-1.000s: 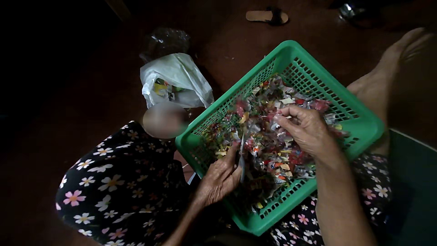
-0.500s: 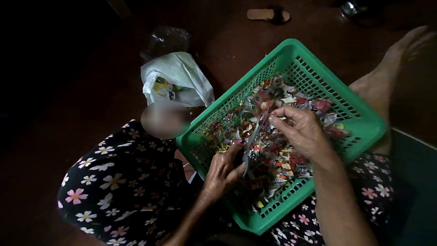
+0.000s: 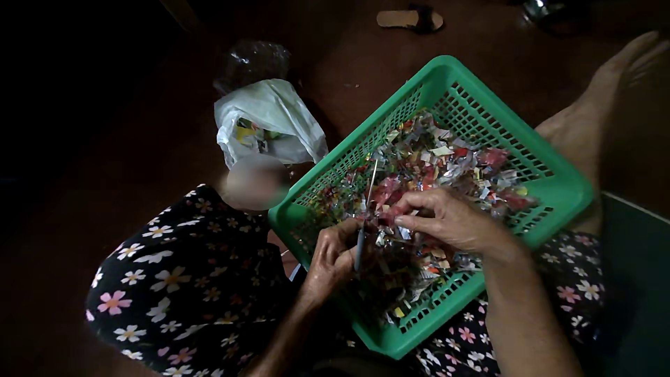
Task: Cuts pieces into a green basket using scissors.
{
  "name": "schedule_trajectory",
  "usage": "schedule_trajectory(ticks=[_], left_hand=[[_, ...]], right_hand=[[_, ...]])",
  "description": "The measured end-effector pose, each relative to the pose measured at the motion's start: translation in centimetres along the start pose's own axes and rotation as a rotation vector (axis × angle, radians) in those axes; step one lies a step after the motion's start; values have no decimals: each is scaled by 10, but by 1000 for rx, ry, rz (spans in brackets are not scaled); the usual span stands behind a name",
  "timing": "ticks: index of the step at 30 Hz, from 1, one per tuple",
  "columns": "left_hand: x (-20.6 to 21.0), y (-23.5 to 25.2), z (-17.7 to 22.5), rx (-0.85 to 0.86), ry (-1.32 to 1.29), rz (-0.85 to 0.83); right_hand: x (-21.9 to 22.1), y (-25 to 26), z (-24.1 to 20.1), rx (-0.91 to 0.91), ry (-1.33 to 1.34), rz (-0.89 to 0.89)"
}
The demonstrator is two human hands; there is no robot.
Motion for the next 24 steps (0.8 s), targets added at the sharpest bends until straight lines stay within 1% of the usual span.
schedule_trajectory(ticks=[1, 3, 5, 6, 8, 9, 11, 12, 13, 15, 17, 20, 24], left_hand=[[-2, -1, 1, 8, 0, 34], [-5, -2, -1, 8, 1, 80], [-4, -1, -4, -28, -17, 138], [-4, 0, -5, -55, -29, 166], [-2, 1, -6, -90, -35, 185], [-2, 1, -7, -87, -23, 173], [-2, 2, -11, -83, 51, 121], [-3, 2, -12, -82, 120, 98], [-5, 2, -13, -79, 227, 95], [-11, -2, -12, -48, 501, 131], [-13, -7, -5, 6, 693, 150], [-7, -5, 4, 11, 832, 155], [4, 1, 3, 5, 866, 158]], right_hand=[[-7, -2, -2, -25, -40, 60], [-30, -10, -3, -34, -244, 278], [-50, -19, -1, 103, -510, 470], [-55, -23, 4, 228, -602, 507], [-53, -25, 16, 473, -644, 476], [-46, -21, 22, 545, -638, 432], [-24, -8, 24, 595, -668, 323], [-14, -3, 21, 565, -677, 270], [-7, 1, 19, 487, -643, 241], [-1, 9, 17, 302, -508, 209], [-4, 11, 14, 207, -354, 206], [-10, 7, 10, 167, -162, 255], [-5, 6, 11, 194, 37, 245]])
Point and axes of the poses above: each hand's wrist, its own y-axis towards the middle knuckle, its own x-axis out of the palm, z = x × y, the point moved 5 cm from there along y, towards the middle knuckle, and after that the axes turned 6 degrees about -x, right-handed, at the moved point
